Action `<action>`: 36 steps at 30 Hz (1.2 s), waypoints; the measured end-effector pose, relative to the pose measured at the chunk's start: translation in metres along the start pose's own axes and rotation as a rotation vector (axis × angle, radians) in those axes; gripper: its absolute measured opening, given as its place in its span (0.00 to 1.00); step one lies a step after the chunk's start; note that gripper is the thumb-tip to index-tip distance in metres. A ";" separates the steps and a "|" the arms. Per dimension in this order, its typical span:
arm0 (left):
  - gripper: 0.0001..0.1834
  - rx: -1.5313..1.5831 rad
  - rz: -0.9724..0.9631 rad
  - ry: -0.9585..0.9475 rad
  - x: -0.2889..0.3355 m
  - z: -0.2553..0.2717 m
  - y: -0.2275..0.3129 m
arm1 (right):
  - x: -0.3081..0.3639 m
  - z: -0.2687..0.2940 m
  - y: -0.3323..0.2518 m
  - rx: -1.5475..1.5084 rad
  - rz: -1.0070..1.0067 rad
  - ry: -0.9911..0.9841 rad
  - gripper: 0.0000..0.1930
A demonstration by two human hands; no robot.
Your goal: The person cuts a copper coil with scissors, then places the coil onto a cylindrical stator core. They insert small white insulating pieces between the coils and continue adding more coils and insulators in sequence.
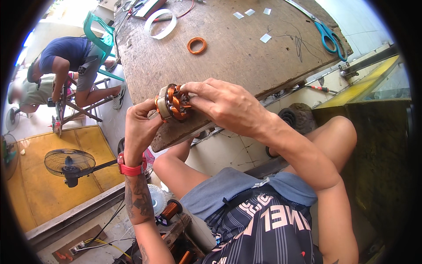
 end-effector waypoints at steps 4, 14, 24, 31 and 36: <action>0.16 -0.189 -0.283 0.071 0.005 -0.002 0.005 | -0.004 0.005 -0.002 0.046 0.000 -0.051 0.12; 0.17 -0.128 -0.410 0.073 0.014 -0.010 -0.019 | -0.025 0.007 -0.015 0.088 0.086 -0.145 0.11; 0.27 -0.444 -0.475 -0.071 0.010 -0.008 -0.015 | -0.013 0.001 0.013 -0.150 0.030 -0.063 0.14; 0.29 -0.462 -0.465 -0.006 0.010 -0.006 -0.027 | -0.008 -0.003 0.008 -0.139 0.031 -0.033 0.14; 0.26 -0.501 -0.536 0.036 0.013 -0.009 -0.016 | -0.002 -0.007 0.005 -0.213 -0.067 -0.046 0.19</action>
Point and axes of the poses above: each hand's wrist, its own x-axis away from the middle knuckle, its own z-axis out of the back of the hand, y = z × x, the point moved 6 cm from there along -x, towards the middle knuckle, and after that the axes turned 15 degrees about x, right-handed, at the moved point
